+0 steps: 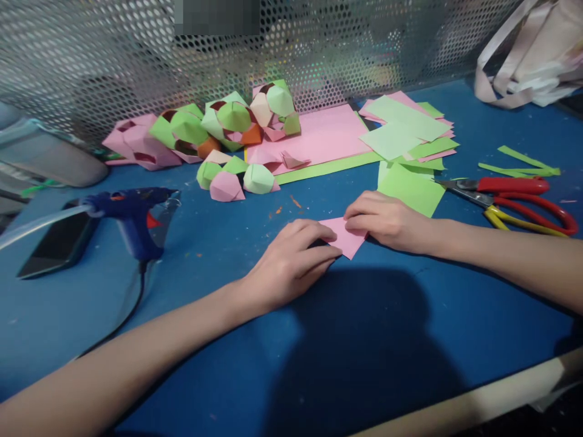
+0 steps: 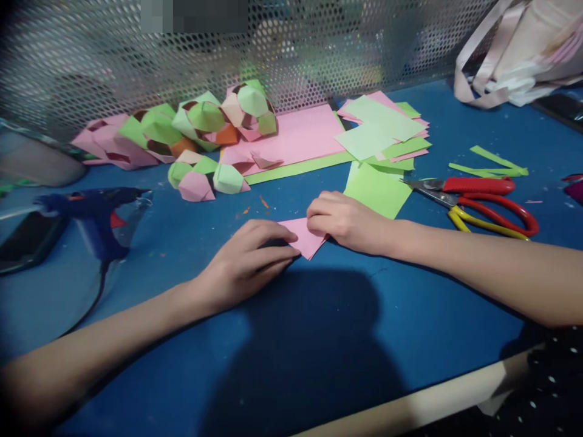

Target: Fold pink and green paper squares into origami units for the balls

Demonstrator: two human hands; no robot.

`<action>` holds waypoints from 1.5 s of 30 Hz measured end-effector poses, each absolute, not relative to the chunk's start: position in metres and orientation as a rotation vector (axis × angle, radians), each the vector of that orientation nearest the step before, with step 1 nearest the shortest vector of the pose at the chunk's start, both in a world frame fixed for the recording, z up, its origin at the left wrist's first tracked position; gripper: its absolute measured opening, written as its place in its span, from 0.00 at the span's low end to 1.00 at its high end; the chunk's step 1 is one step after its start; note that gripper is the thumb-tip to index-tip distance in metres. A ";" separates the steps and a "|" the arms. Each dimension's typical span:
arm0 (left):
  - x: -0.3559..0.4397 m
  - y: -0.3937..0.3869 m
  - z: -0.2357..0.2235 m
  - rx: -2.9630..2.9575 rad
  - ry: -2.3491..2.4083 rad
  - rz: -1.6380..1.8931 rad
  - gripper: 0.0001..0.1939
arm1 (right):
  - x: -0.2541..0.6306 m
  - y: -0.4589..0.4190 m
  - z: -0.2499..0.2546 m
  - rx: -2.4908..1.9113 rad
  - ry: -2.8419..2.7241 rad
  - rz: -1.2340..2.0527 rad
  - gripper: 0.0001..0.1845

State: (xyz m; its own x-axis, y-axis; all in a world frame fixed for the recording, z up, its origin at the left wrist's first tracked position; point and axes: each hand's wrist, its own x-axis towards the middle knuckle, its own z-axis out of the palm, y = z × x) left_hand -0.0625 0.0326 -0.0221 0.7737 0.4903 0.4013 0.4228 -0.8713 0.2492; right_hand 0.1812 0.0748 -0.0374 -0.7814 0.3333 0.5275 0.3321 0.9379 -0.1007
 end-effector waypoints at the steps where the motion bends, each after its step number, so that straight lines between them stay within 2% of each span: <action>1: -0.062 0.032 -0.024 2.827 0.718 0.697 0.10 | 0.181 0.075 -0.038 -0.472 -2.529 0.005 0.16; 32: -0.051 0.029 -0.020 2.944 0.691 0.481 0.10 | 0.180 0.075 -0.038 -0.484 -2.563 0.009 0.17; 41: -0.041 0.021 -0.007 2.959 0.775 0.261 0.14 | 0.183 0.066 -0.016 -0.852 -2.781 -0.454 0.10; 45: -0.039 0.019 -0.006 2.962 0.771 0.259 0.14 | 0.188 0.061 -0.003 -1.026 -2.869 -0.468 0.07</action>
